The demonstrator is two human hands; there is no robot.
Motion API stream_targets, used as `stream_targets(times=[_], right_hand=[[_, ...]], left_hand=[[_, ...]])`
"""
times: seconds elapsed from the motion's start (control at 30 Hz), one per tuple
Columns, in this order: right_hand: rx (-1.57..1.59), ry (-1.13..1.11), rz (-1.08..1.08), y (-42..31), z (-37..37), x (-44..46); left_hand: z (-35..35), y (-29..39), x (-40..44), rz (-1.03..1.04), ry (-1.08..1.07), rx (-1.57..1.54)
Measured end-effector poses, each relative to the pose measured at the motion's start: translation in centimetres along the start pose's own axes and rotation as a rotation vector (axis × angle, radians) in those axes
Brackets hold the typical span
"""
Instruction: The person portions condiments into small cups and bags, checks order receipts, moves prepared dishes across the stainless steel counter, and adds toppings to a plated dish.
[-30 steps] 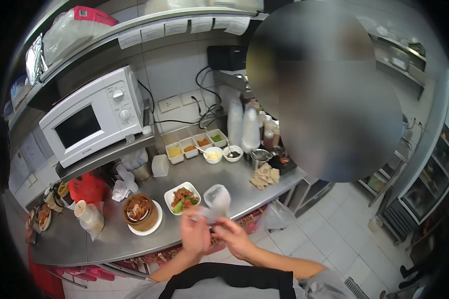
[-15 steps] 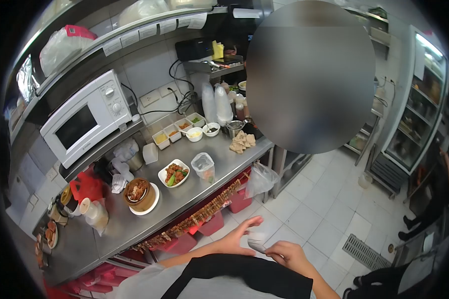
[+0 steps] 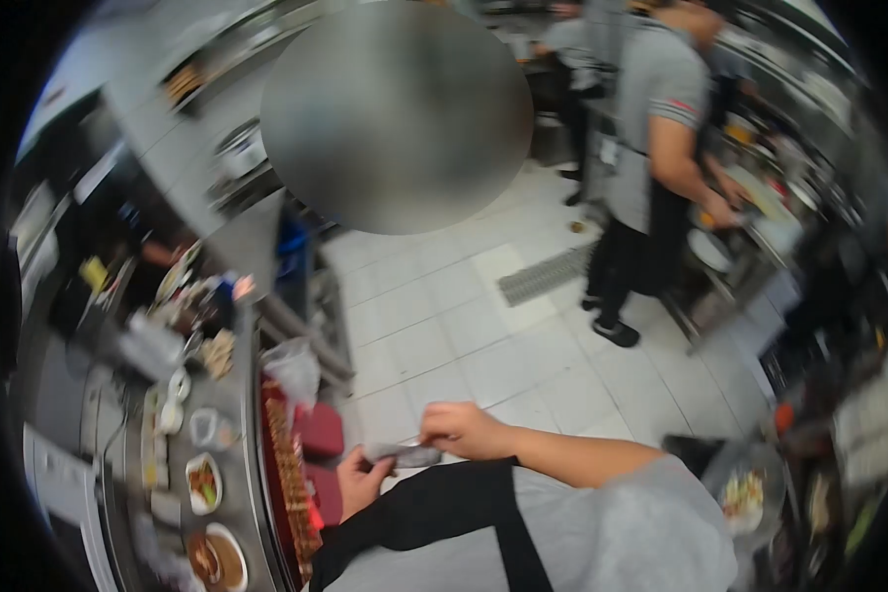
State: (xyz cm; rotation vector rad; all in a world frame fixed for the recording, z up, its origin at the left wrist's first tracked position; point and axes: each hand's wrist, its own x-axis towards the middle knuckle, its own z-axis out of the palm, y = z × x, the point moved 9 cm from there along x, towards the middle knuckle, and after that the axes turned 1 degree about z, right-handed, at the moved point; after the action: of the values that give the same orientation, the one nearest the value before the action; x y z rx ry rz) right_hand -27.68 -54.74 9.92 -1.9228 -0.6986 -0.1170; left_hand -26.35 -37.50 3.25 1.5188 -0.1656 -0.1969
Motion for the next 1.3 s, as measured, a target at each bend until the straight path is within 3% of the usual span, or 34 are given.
stream_targets(times=[0.3,0.4,0.5,0.6,0.63,0.67,0.77,0.87,0.9,1.0,1.03,1.07,1.13,1.27,1.3], right_hand=[[-0.189,-0.145,-0.047,-3.2,-6.0,-8.0],[-0.267,-0.169,-0.043,-2.7,-9.0,-10.4],[-0.391,-0.155,-0.068,-2.9,-13.6,-12.8],[-0.574,-0.052,-0.126,-3.7,-22.8,-16.0],[-0.629,-0.038,-0.068,-2.9,-27.1,-17.2],[-0.685,-0.024,-0.009,-1.9,-31.3,-18.4],[-0.696,-0.045,-0.099,-3.5,-39.7,-20.6],[-0.659,-0.223,-0.115,-1.4,-43.2,-23.2],[-0.703,-0.17,-0.218,-1.3,-45.0,-23.9],[-0.73,-0.28,-0.132,3.4,-51.3,-27.9],[-0.759,-0.198,-0.261,2.2,-54.6,-28.5],[-0.771,-0.201,-0.23,2.3,-57.6,-29.2],[-0.921,-0.096,-0.375,1.4,-64.4,-30.5],[-1.424,0.332,-0.476,-1.5,-82.4,-31.8],[-1.483,0.455,-0.392,-0.6,-88.4,-32.9]], left_hand=[[10.1,-0.1,0.4,-0.036,-0.211,0.027],[14.8,3.5,1.6,0.517,-0.333,0.176],[19.7,3.7,2.7,0.498,-0.379,0.348],[24.0,2.2,4.8,0.231,-0.137,0.121],[25.9,3.2,5.6,0.249,-0.092,0.093],[28.7,3.2,6.6,0.287,-0.139,0.127],[37.9,2.9,8.7,0.417,-0.255,0.289],[50.1,7.0,9.6,0.705,-0.472,0.336],[53.4,7.5,10.3,0.725,-0.499,0.317],[61.7,8.2,12.3,0.755,-0.569,0.295],[63.9,8.2,12.9,0.748,-0.544,0.31],[66.0,8.2,13.6,0.743,-0.557,0.325],[68.8,7.0,15.3,0.648,-0.477,0.326],[68.4,-0.4,18.7,0.474,-0.307,0.525],[67.5,-3.0,18.9,0.417,-0.263,0.61]])
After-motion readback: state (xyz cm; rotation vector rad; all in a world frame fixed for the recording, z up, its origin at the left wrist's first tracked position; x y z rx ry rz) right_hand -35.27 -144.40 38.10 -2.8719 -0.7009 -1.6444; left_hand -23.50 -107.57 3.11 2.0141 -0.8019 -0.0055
